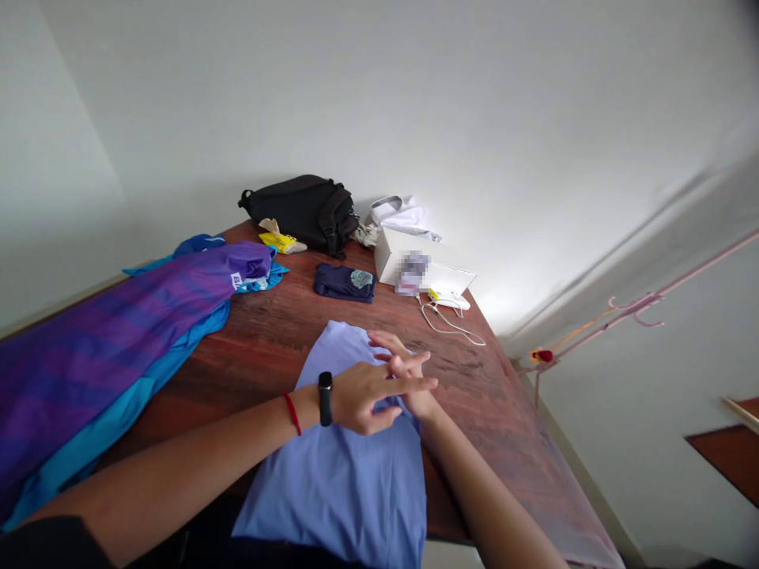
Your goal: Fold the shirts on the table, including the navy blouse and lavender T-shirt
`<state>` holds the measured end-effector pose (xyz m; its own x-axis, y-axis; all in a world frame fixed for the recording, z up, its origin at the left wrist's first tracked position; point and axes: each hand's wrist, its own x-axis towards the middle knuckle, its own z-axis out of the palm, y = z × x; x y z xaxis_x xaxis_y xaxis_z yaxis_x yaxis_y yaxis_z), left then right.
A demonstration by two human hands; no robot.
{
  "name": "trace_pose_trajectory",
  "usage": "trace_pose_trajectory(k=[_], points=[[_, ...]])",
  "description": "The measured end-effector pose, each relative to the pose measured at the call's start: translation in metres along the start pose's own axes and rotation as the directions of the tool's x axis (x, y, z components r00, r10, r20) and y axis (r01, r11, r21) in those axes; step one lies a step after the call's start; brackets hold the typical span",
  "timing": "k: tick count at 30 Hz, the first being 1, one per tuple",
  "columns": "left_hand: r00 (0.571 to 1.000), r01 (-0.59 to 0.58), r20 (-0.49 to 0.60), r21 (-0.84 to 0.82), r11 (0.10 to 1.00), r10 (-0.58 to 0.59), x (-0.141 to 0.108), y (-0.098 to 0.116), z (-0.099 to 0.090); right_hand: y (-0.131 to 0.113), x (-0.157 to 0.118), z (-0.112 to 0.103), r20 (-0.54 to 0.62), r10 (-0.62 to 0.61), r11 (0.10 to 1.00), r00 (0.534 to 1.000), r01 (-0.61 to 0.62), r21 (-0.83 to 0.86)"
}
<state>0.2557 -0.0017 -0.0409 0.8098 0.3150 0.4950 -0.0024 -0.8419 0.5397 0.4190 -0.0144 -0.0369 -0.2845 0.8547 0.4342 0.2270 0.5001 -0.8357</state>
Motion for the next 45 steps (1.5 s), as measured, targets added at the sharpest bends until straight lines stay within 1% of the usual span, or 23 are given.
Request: trace_pose_trajectory(k=[2, 4, 7, 11, 13, 18, 22, 25, 28, 31, 36, 39, 41, 43, 45], points=[[0.999, -0.024, 0.034, -0.041, 0.999, 0.026, 0.000, 0.002, 0.006, -0.001, -0.001, 0.002, 0.086, 0.002, 1.000, 0.996, -0.002, -0.007], [0.998, -0.039, 0.043, -0.066, 0.997, 0.042, 0.000, 0.003, 0.008, 0.000, -0.001, 0.004, 0.098, -0.003, 0.999, 0.995, 0.008, -0.054], [0.997, -0.040, 0.057, -0.098, 0.994, 0.046, 0.002, 0.001, 0.005, 0.004, 0.000, 0.006, 0.038, 0.022, 0.993, 0.999, -0.017, -0.119], [0.998, -0.024, 0.062, -0.139, 0.990, 0.032, 0.004, -0.005, 0.000, 0.008, 0.002, 0.011, -0.048, 0.100, 0.994, 0.994, -0.102, -0.048], [0.998, -0.017, 0.056, -0.153, 0.988, 0.026, 0.004, -0.007, 0.000, 0.010, 0.002, 0.012, -0.055, 0.115, 0.993, 0.992, -0.116, -0.024], [0.999, -0.008, 0.038, -0.175, 0.985, 0.015, 0.004, -0.007, 0.002, 0.016, 0.002, 0.012, -0.059, 0.131, 0.990, 0.990, -0.134, -0.048], [1.000, 0.016, 0.023, -0.181, 0.983, -0.012, 0.005, -0.003, 0.002, 0.020, 0.001, 0.011, -0.072, 0.095, 0.986, 0.993, -0.104, -0.129], [0.999, 0.034, 0.003, -0.187, 0.982, -0.034, 0.006, -0.001, 0.002, 0.020, 0.001, 0.010, -0.107, 0.100, 0.978, 0.989, -0.117, -0.174], [0.998, 0.048, -0.023, -0.196, 0.979, -0.054, 0.007, 0.001, 0.002, 0.016, 0.001, 0.009, -0.127, 0.131, 0.977, 0.983, -0.150, -0.155], [0.997, 0.052, -0.048, -0.208, 0.977, -0.063, 0.006, 0.002, 0.002, 0.010, 0.002, 0.008, -0.118, 0.186, 0.974, 0.976, -0.199, -0.112], [0.996, 0.056, -0.052, -0.246, 0.968, -0.071, 0.003, 0.000, 0.003, 0.006, 0.004, 0.006, -0.144, 0.312, 0.950, 0.939, -0.312, 0.020], [0.995, 0.073, -0.035, -0.341, 0.937, -0.090, 0.002, -0.002, 0.005, 0.011, 0.006, 0.000, -0.200, 0.334, 0.942, 0.921, -0.326, 0.074], [0.992, 0.085, -0.049, -0.436, 0.896, -0.117, 0.002, -0.001, 0.007, 0.014, 0.007, -0.004, -0.240, 0.298, 0.955, 0.924, -0.288, 0.077], [0.982, 0.091, -0.083, -0.570, 0.816, -0.168, 0.003, -0.001, 0.008, 0.017, 0.008, -0.008, -0.267, 0.242, 0.970, 0.933, -0.226, 0.089], [0.962, 0.089, -0.117, -0.714, 0.694, -0.245, 0.006, -0.001, 0.008, 0.018, 0.009, -0.010, -0.292, 0.191, 0.979, 0.937, -0.162, 0.123]])
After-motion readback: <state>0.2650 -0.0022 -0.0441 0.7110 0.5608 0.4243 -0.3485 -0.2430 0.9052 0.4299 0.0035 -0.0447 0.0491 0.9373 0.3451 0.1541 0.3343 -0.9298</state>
